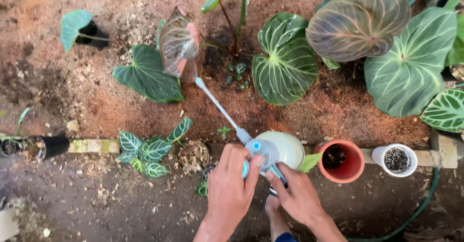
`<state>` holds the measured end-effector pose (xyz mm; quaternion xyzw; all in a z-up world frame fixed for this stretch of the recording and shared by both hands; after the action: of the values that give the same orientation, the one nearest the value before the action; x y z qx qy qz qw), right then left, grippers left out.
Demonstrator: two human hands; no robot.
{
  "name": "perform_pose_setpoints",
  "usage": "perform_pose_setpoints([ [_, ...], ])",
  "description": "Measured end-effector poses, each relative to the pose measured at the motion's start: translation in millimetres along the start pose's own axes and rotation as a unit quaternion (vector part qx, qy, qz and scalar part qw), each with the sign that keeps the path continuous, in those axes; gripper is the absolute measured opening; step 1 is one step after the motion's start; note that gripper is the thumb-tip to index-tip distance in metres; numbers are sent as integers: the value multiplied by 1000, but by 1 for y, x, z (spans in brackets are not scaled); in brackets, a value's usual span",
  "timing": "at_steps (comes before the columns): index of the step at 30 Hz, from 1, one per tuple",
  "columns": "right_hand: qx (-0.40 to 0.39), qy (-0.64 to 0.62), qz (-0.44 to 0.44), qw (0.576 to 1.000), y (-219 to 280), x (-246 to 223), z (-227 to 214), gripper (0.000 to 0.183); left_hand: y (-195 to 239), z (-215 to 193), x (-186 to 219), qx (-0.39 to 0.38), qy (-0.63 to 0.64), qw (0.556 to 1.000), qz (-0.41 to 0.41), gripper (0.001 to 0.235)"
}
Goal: The person uses a handheld pressure sprayer to mist water onto various potted plants and the surrounding soil in a garden area. They move between different plant beds, spraying the leaves and soil of several large-leafed plants and smaller potted seedlings.
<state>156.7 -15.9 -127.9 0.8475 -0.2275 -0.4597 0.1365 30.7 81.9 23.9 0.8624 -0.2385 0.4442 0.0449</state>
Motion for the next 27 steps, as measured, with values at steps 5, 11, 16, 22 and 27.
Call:
perform_pose_setpoints([
  [5,13,-61,-19,998,-18,1,-23,33,-5,-22,36,30,33,995,90,64],
  [11,15,-40,12,999,-26,-5,-26,37,-13,-31,5,38,84,994,-53,63],
  [16,-3,-35,26,999,-28,-10,-27,40,-10,-29,0,38,78,994,-59,61],
  [22,16,-115,99,988,-13,-8,-18,36,-11,-31,10,46,107,993,-26,58],
  [27,51,-109,88,989,8,-11,-17,37,-17,-36,12,36,126,991,-15,57],
])
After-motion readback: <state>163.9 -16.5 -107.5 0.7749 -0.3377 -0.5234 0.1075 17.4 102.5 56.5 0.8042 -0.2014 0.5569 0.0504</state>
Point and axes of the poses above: each hand's wrist, its own y-axis away from the middle knuckle, its own z-axis out of the palm, x = y × z, the point moved 10 cm from there along -y, towards the middle knuckle, and after that the axes turned 4 degrees about y, right-handed, at the moved point
